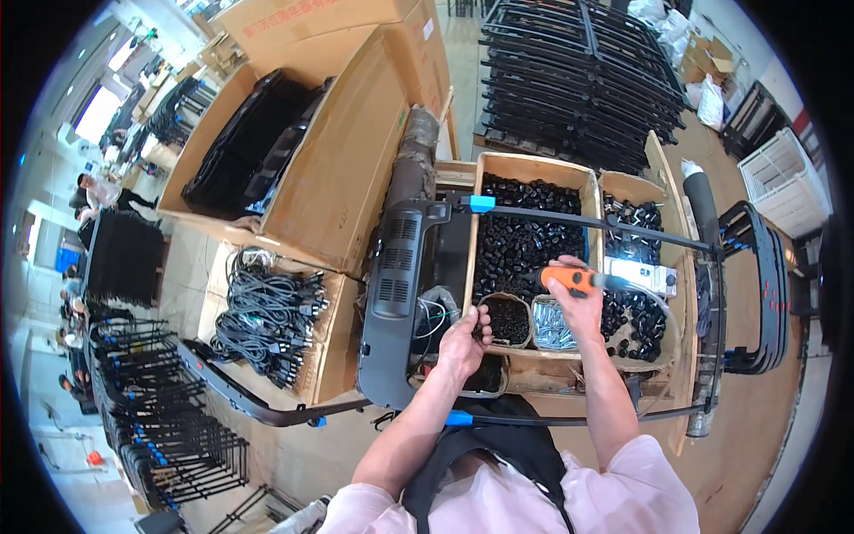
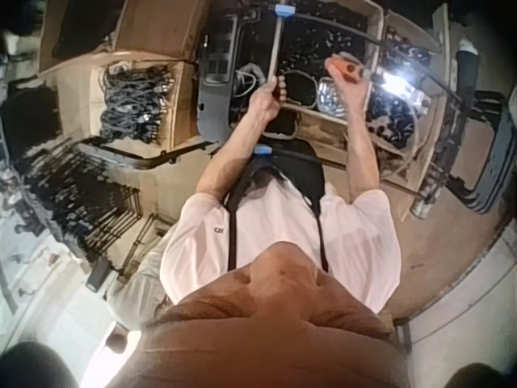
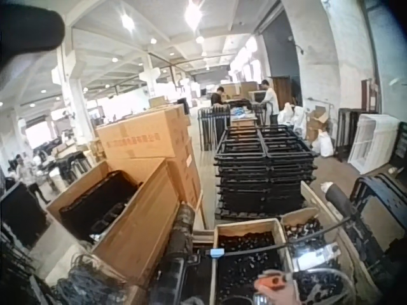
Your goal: The person assembles a black electronic device by attaching a metal frame and securing a plastic housing. They use a pneumatic screwdriver to fasten screws and handle various components including cables and small parts from nearby boxes.
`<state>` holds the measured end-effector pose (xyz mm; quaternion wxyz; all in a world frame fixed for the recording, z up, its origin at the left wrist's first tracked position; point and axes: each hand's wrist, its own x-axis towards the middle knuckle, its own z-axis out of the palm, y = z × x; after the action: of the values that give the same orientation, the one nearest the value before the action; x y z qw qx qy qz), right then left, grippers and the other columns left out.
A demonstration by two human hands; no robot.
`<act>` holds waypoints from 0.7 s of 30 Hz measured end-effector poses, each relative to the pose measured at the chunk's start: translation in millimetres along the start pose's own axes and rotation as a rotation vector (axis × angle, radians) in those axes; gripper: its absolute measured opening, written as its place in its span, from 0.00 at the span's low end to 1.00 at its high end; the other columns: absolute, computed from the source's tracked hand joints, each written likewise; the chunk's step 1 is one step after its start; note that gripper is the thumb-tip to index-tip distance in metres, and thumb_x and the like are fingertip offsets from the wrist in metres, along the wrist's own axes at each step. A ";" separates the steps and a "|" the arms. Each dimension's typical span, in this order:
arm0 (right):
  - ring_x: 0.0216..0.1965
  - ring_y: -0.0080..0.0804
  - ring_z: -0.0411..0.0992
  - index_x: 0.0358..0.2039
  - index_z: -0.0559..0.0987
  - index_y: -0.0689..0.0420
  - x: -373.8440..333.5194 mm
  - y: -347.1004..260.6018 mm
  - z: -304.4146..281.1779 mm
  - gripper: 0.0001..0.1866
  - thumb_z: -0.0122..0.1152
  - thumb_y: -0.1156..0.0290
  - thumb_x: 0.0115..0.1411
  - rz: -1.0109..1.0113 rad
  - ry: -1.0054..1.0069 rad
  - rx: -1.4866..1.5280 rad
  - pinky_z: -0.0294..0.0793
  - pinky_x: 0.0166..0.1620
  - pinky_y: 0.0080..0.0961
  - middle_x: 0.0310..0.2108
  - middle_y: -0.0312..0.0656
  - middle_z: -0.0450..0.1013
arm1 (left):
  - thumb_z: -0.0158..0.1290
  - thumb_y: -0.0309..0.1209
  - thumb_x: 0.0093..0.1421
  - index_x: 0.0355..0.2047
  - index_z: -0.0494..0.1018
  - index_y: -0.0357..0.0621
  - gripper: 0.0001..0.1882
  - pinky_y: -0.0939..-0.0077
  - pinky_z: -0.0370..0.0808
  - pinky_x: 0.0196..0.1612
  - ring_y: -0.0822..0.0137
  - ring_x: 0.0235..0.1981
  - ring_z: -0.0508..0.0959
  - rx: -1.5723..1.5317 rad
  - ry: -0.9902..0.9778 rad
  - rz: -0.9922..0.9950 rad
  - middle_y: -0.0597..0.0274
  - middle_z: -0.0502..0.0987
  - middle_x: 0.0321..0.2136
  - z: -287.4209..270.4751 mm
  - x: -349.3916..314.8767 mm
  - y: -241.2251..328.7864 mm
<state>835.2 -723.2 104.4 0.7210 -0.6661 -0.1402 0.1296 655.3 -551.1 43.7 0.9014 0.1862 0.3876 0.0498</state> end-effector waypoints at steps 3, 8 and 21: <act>0.55 0.37 0.80 0.62 0.73 0.64 -30.6 -56.0 26.6 0.30 0.74 0.76 0.60 0.051 -0.127 0.152 0.79 0.62 0.37 0.53 0.53 0.81 | 0.52 0.46 0.78 0.50 0.79 0.47 0.16 0.77 0.75 0.35 0.73 0.31 0.75 -0.086 -0.025 0.009 0.72 0.77 0.33 -1.8 4.8 13.1; 0.58 0.36 0.79 0.64 0.72 0.63 -50.7 -76.8 64.7 0.31 0.74 0.74 0.61 0.021 -0.257 0.045 0.78 0.64 0.37 0.56 0.53 0.80 | 0.53 0.45 0.77 0.48 0.78 0.48 0.15 0.80 0.77 0.36 0.74 0.31 0.76 -0.236 -0.174 -0.004 0.72 0.77 0.32 4.7 3.3 38.7; 0.57 0.37 0.79 0.63 0.73 0.66 -47.6 -87.4 130.8 0.31 0.73 0.75 0.60 0.050 -0.276 -0.044 0.78 0.64 0.37 0.55 0.53 0.81 | 0.57 0.38 0.75 0.54 0.77 0.42 0.15 0.80 0.80 0.39 0.72 0.32 0.77 -0.400 -0.233 -0.022 0.67 0.78 0.33 -21.2 -15.7 83.5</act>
<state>742.1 -627.0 199.7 0.6767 -0.6608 -0.2241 0.2347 633.8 -471.1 72.2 0.9595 0.0040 0.2655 0.0938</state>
